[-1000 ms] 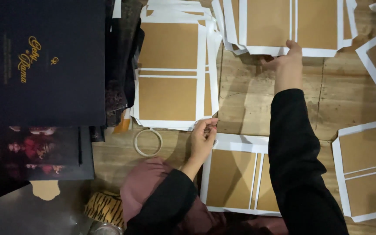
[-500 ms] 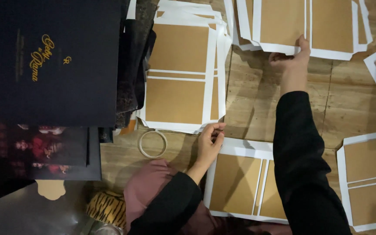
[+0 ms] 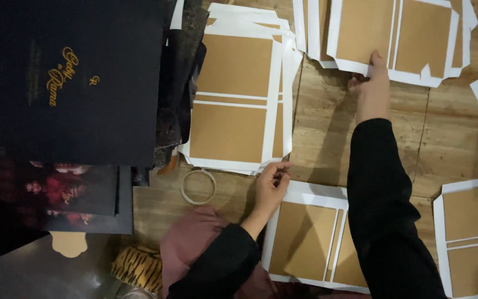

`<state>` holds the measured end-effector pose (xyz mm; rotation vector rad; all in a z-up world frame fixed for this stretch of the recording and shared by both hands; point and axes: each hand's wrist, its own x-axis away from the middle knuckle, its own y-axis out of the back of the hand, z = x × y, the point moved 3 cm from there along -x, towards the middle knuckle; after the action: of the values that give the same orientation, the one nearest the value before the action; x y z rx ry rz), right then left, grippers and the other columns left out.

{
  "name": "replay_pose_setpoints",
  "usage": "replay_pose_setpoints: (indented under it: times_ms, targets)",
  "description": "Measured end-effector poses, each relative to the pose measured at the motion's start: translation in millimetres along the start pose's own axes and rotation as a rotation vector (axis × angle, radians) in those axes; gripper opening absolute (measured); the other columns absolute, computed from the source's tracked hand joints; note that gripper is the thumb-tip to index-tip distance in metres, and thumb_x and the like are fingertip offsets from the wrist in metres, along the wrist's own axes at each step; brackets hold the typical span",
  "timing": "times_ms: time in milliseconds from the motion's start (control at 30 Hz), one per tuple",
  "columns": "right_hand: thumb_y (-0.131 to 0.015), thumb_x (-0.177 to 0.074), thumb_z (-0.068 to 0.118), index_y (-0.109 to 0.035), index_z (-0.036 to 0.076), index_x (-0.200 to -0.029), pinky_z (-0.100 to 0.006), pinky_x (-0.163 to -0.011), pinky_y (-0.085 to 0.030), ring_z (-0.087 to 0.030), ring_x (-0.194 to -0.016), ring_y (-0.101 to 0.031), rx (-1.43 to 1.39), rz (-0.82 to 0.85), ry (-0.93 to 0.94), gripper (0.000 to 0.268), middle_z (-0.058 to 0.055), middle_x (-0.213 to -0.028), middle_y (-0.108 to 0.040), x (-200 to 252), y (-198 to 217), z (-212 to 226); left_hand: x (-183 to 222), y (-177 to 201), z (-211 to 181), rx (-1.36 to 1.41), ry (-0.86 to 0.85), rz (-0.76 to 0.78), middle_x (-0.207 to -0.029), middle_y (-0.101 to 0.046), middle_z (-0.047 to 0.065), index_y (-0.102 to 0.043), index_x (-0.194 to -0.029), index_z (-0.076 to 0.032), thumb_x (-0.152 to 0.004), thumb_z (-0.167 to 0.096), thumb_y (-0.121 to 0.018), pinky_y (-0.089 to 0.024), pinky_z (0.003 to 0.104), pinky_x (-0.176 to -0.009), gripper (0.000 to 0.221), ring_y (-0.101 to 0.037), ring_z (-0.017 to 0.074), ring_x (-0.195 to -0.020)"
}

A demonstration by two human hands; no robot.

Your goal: Applying double-sided tape to paper templates and organizing them into stacks on the floor.

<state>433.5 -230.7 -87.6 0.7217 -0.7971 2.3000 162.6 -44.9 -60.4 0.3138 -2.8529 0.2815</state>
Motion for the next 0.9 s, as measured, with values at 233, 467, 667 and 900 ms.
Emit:
replay_pose_setpoints:
  times_ms: [233, 467, 667, 900]
  targets:
    - [-0.059, -0.079, 0.017, -0.061, 0.004, -0.090, -0.021, -0.038, -0.025, -0.012, -0.046, -0.042, 0.058, 0.075, 0.020, 0.017, -0.010, -0.075, -0.061, -61.4, 27.6, 13.4, 3.0, 2.7, -6.6, 0.137, 0.076, -0.059, -0.070, -0.053, -0.001, -0.061, -0.098, -0.005, -0.078, 0.004, -0.051, -0.037, 0.016, -0.046, 0.023, -0.042, 0.0054, -0.053]
    - [-0.060, -0.092, 0.029, -0.050, 0.011, -0.119, -0.037, -0.097, -0.039, -0.022, -0.110, -0.044, 0.519, 0.356, 0.488, 0.034, -0.010, -0.117, -0.044, 116.7, 59.6, 30.9, -9.0, 3.7, 2.2, 0.298, -0.064, 0.141, -0.065, -0.064, 0.012, -0.060, -0.106, -0.001, -0.085, -0.017, -0.052, -0.049, 0.018, -0.047, 0.029, -0.057, 0.0099, -0.050]
    - [-0.083, -0.068, 0.018, -0.052, 0.001, -0.114, -0.048, -0.084, -0.047, -0.033, -0.108, -0.053, 0.059, -0.027, -0.093, 0.058, -0.018, -0.115, -0.054, 187.1, 169.8, -34.8, 17.9, -0.2, -29.5, 0.750, 0.456, 0.203, -0.110, -0.058, 0.020, -0.047, -0.121, -0.013, -0.088, -0.056, -0.035, -0.053, 0.042, -0.078, 0.055, -0.059, 0.0356, -0.098]
    - [-0.084, -0.064, 0.016, -0.051, 0.002, -0.094, -0.035, -0.042, -0.038, -0.025, -0.066, -0.057, 0.250, -0.086, -0.053, 0.047, -0.009, -0.078, -0.057, 272.0, 269.9, -125.1, 87.0, 57.8, 24.5, 0.107, 0.598, -0.025, -0.120, -0.048, 0.018, -0.039, -0.129, -0.005, -0.062, -0.034, -0.084, -0.027, 0.053, -0.089, 0.086, -0.039, 0.0302, -0.112]
